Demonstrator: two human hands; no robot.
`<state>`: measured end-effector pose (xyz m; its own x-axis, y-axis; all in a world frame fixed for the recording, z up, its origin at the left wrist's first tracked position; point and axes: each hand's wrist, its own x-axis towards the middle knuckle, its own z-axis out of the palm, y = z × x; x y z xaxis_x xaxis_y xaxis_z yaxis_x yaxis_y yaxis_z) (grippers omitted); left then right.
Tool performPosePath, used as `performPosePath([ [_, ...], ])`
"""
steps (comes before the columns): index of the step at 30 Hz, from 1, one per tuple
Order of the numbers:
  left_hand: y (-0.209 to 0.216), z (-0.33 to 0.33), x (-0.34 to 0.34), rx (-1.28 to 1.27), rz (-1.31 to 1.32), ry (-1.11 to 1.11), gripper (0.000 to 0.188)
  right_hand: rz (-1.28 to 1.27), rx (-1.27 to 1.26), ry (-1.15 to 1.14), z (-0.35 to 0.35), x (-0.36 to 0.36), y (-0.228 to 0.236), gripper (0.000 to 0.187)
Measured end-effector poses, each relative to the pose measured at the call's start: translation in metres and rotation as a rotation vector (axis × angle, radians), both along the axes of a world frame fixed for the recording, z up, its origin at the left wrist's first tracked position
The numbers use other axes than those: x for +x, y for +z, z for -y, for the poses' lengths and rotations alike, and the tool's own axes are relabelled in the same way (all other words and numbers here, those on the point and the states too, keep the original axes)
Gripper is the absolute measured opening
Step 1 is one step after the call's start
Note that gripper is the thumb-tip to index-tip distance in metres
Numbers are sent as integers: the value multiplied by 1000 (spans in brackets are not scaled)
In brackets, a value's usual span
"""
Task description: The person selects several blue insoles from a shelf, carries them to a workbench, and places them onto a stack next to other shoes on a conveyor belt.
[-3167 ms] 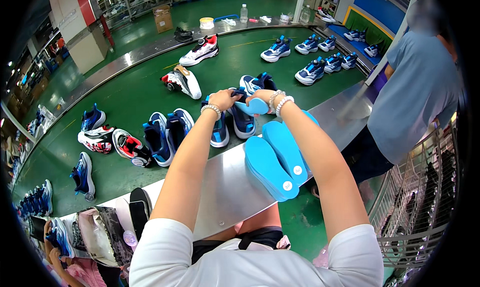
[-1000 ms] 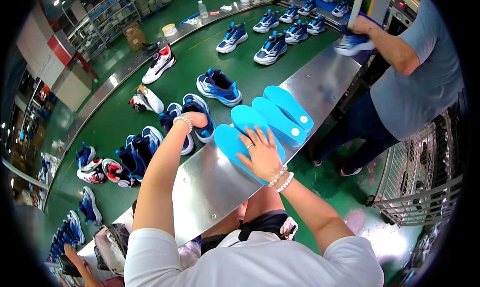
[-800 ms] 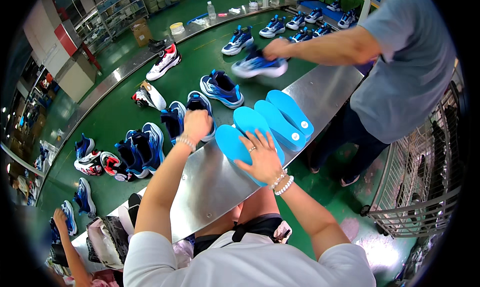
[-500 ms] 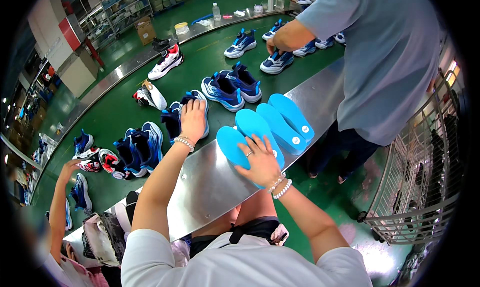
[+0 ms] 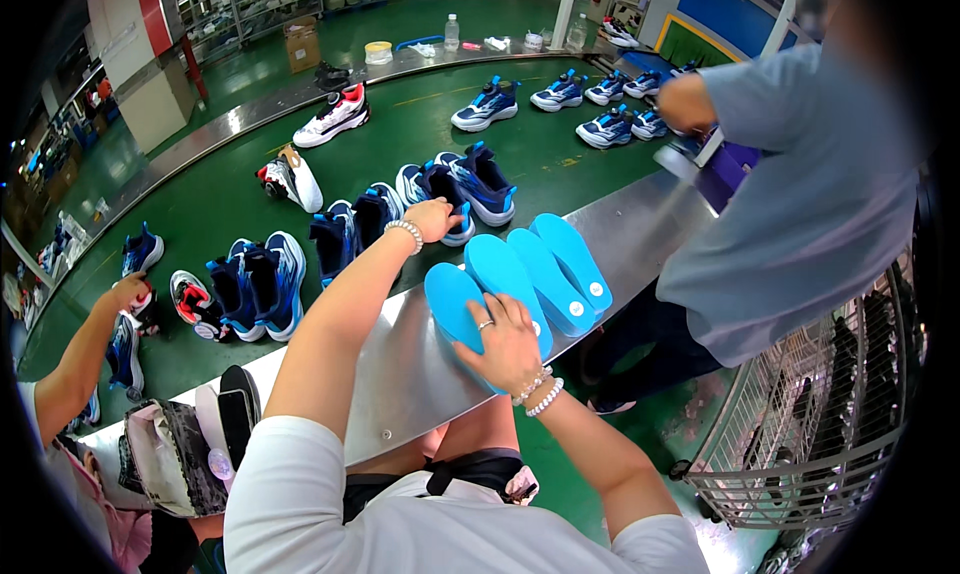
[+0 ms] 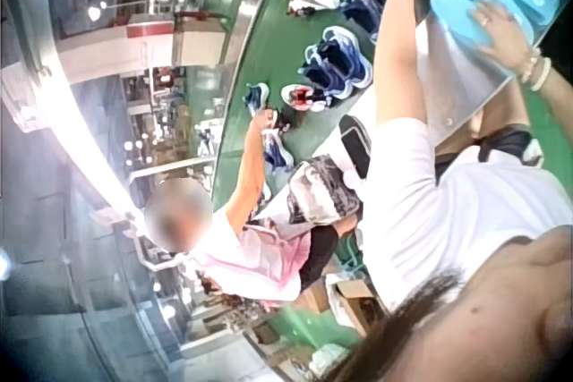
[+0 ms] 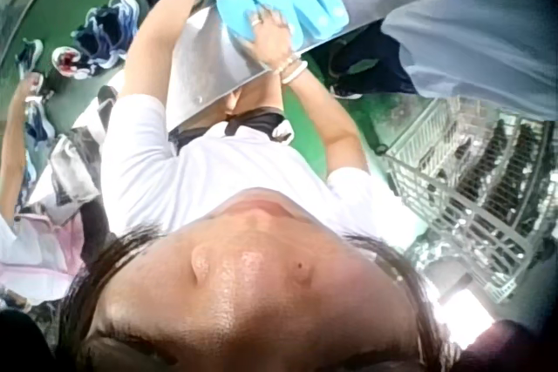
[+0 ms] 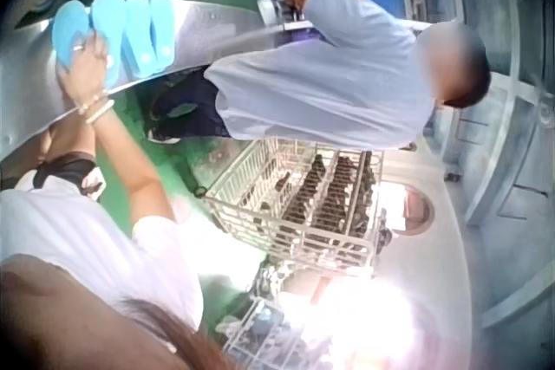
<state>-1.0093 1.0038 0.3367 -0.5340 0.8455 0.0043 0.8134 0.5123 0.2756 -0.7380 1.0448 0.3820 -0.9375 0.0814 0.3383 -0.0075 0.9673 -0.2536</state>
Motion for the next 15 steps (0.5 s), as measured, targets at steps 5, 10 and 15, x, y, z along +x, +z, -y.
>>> performPosePath([
  [5,23,32,8,-67,111,-148,36,222,198,-29,-2,3,12,63],
  [10,37,44,13,443,-172,146,40,379,223,7,-6,-2,28,65],
  [15,12,39,-1,264,3,377,41,250,134,-51,-6,-7,73,52],
])
